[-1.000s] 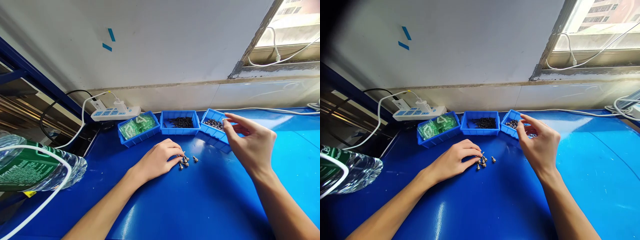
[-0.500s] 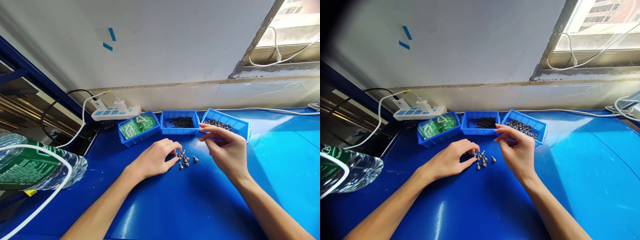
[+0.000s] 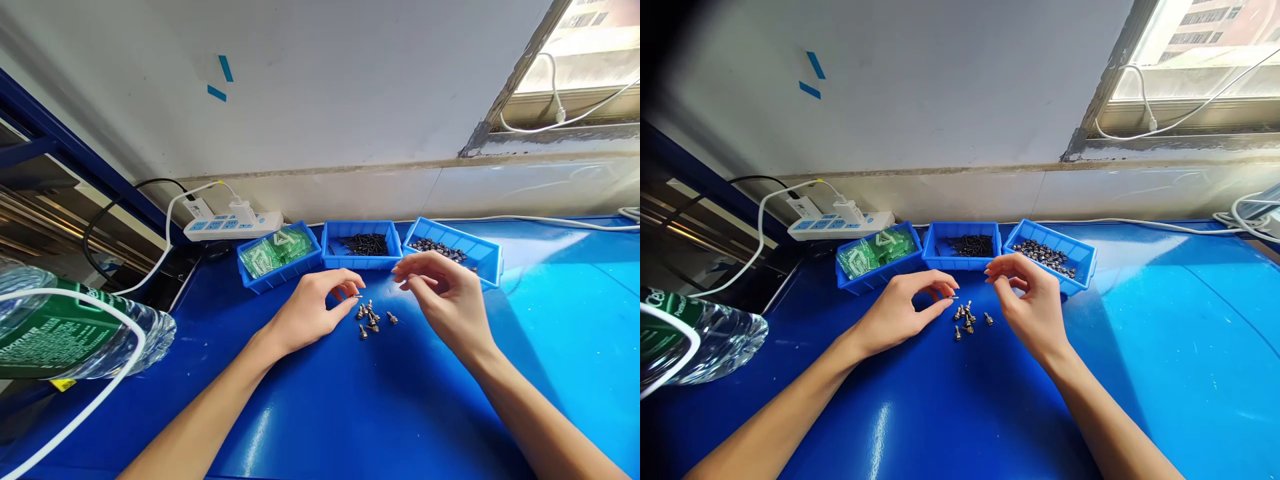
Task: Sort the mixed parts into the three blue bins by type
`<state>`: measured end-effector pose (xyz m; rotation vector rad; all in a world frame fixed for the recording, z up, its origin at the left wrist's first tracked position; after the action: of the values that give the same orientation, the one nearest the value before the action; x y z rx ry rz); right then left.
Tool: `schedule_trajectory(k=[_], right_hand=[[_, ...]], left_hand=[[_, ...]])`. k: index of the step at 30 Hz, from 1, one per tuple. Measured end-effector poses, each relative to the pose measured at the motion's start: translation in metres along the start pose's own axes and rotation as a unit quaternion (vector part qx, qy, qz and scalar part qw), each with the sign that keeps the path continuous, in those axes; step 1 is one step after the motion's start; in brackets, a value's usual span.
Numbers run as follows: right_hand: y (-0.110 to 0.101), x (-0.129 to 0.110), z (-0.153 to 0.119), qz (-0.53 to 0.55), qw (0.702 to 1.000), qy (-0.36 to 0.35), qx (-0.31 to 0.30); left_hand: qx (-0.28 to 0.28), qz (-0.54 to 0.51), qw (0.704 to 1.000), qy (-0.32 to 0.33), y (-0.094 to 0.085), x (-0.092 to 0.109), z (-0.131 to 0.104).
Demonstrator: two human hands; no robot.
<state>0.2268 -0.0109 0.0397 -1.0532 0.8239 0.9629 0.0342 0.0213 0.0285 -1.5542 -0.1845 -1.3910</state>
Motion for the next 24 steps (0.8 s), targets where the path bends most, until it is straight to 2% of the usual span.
schedule_trajectory(k=[4,9,15,24], right_hand=[[0.011,0.001,0.001,-0.008,0.995,0.007,-0.104],[0.021,-0.005,-0.001,0.009,0.977,0.036,-0.208],[0.025,-0.003,-0.002,0.069,0.962,0.075,-0.254],[0.026,0.005,-0.004,0.178,0.939,0.119,-0.270]], left_hand=[[0.063,-0.154,0.985,-0.036,0.000,-0.004,0.001],[0.088,-0.240,0.965,-0.064,0.000,-0.010,0.001],[0.074,-0.266,0.958,-0.071,0.001,-0.012,0.002],[0.050,-0.289,0.952,-0.087,0.000,-0.009,0.001]])
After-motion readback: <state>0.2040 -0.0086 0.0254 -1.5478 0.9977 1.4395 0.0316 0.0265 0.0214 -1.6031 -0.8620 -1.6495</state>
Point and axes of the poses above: each hand's wrist, its own z-axis towards the middle knuckle, its own y-axis out of the palm, x = y × z, the point moved 5 cm from there along z, towards the middle knuckle, and after that the axes turned 9 degrees about -x, right-handed, at the moved point
